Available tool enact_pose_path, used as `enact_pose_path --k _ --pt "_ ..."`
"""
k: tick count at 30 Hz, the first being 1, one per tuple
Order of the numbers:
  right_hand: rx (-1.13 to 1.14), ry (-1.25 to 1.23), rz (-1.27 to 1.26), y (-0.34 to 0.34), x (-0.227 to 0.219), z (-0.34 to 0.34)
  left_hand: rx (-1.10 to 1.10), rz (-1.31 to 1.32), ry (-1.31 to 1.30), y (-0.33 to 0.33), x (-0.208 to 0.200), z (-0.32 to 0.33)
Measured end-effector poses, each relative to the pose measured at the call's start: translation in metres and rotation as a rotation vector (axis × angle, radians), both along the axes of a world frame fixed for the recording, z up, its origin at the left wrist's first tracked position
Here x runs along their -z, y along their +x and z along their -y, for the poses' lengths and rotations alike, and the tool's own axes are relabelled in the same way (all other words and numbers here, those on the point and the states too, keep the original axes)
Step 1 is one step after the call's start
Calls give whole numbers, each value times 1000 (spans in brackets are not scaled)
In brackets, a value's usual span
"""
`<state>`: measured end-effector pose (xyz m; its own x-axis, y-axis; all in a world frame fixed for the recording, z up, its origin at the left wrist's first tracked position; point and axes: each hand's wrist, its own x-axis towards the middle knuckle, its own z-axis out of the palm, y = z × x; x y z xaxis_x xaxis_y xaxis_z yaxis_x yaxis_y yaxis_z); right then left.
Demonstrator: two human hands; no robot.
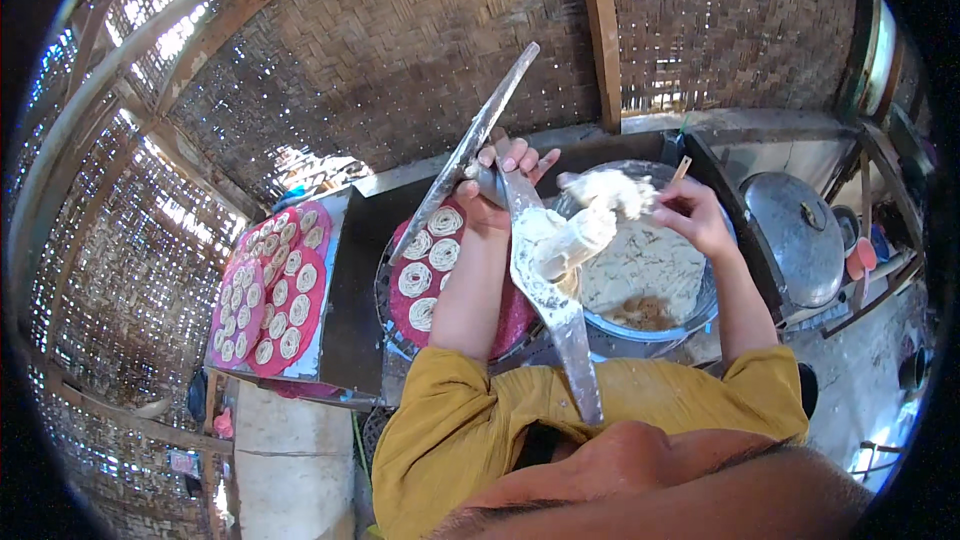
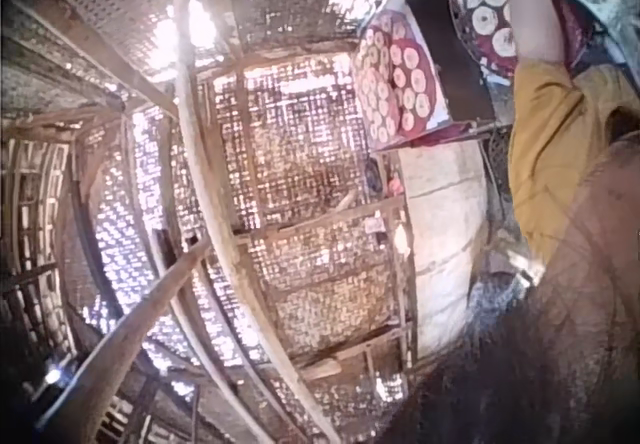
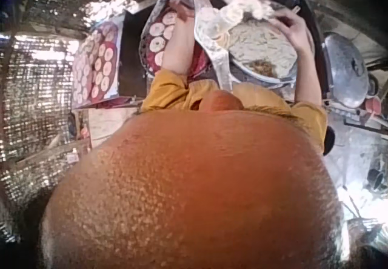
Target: The person uses a wooden-handled press to extrude dough in spiral patterns onto a red circular tray, refilling the press with dough from a bowl by hand.
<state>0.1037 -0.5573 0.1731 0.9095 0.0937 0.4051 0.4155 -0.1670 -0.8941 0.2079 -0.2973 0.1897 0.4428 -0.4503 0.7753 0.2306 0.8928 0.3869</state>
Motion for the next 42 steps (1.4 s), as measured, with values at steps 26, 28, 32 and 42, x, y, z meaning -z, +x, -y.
enact_pose_path --k 26,28,32,42 --pt "-41 -97 -99 -81 50 4 -254 -25 26 -4 12 -53" --pt "231 -259 -265 -82 53 25 -273 -6 -4 -8 6 -63" --pt "222 -700 -117 -67 49 13 -229 29 -88 -10 -9 -64" --pt "-1311 1009 -642 -37 3 -118 -798 202 342 -60 -41 -45"
